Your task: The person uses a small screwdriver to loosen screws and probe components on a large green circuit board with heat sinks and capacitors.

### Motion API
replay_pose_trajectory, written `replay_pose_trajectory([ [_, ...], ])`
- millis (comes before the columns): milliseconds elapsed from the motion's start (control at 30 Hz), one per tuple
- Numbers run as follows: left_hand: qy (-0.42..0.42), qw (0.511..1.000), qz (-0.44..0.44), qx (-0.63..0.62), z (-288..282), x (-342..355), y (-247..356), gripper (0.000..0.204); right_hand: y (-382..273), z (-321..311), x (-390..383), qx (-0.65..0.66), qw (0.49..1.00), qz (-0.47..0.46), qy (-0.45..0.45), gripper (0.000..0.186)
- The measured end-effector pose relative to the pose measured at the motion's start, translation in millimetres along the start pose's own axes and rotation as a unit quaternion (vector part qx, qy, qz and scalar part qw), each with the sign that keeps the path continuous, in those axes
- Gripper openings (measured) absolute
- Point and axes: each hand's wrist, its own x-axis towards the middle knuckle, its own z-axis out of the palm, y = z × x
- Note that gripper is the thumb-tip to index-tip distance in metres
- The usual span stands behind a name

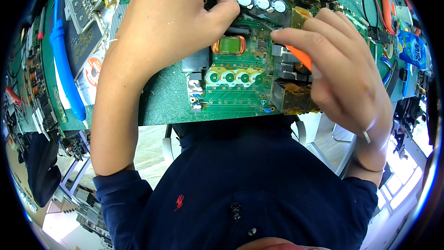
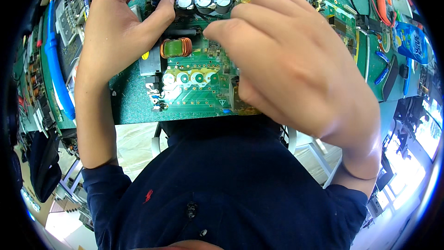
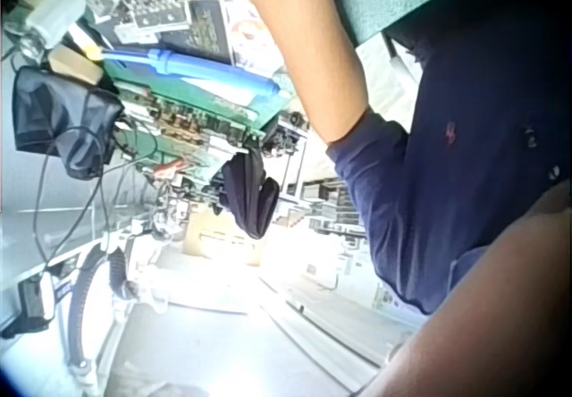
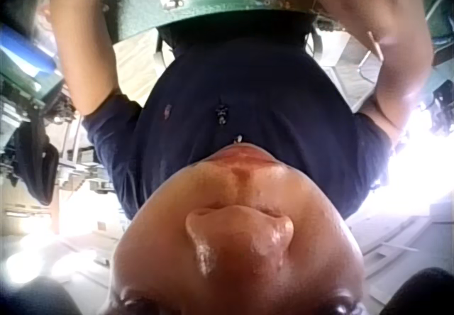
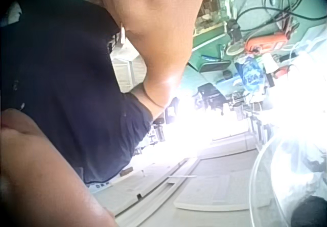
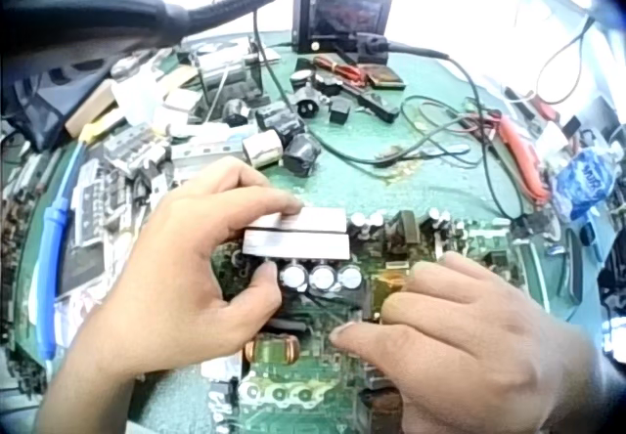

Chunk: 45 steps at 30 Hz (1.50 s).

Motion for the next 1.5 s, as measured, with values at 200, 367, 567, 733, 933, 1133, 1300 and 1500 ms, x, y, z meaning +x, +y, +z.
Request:
replay_pose_trajectory([
  [200,-0.003,0.999,0.009,0.037,-1,-2,0,0.038,-14,22,-11,-0.038,0.999,0.014,0.006,0.055],
  [367,-0.004,1.000,0.000,-0.008,3,3,-14,0.037,-21,29,-15,-0.057,0.998,0.029,0.006,0.057],
  [567,-0.027,0.999,-0.027,-0.016,-3,4,-15,0.033,-29,30,-12,-0.071,0.996,0.046,0.004,0.056],
  [733,-0.020,0.999,0.006,-0.031,-4,5,-15,0.032,-43,21,-14,-0.037,0.996,0.076,0.042,0.051],
  [933,-0.004,1.000,0.017,0.014,-4,3,-15,0.027,-61,12,-19,0.008,0.980,0.163,0.112,0.042],
  [1133,0.042,0.999,0.010,0.003,2,5,-14,0.022,-60,28,-17,-0.027,0.969,0.151,0.194,0.042],
  [1300,0.050,0.998,0.002,0.030,3,1,-10,0.020,-66,42,-13,-0.071,0.968,0.159,0.183,0.044],
  [1500,0.068,0.997,0.026,0.034,7,1,-8,0.017,-76,44,-8,-0.093,0.969,0.170,0.157,0.045],
])
